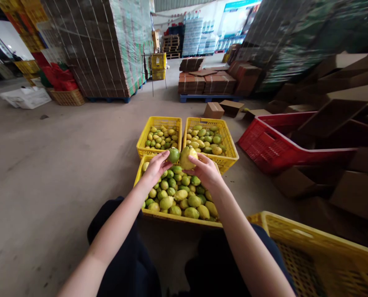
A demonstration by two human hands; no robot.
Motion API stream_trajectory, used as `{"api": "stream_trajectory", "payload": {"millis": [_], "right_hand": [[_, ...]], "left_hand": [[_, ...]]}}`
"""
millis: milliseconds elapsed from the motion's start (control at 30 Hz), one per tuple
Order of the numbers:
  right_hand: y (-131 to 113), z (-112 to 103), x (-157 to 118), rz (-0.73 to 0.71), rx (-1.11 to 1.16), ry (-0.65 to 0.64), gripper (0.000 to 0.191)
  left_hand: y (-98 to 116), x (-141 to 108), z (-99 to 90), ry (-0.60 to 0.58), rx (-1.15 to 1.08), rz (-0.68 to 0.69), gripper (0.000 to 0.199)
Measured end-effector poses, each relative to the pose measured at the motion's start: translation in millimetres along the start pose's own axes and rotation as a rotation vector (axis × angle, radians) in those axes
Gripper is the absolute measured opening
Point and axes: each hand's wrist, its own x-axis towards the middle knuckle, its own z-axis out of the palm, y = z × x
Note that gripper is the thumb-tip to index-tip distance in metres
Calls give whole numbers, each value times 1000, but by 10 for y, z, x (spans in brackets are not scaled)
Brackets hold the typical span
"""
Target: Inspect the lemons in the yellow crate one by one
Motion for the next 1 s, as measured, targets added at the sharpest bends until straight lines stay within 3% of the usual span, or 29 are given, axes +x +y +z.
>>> {"api": "stream_trajectory", "payload": {"millis": [167,333,567,733,900,1000], "right_hand": [[23,27,-12,23,-17,-22,32],[86,51,22,180,137,-37,27],[151,105,0,248,464,-83,24],[202,152,-30,201,673,-103,24],[210,187,-66,189,716,-73,30],[220,170,-51,199,697,-3,31]], "left_hand": [[-7,-12,16,-6,37,-28,23],[-27,-46,85,-12,65,-112,29],[-26,-95,153,36,-307,-174,37],[-59,-88,148,67,-613,-211,24],[-107,-88,153,112,-642,-189,22],[-125,-71,124,95,-540,-180,24]]}}
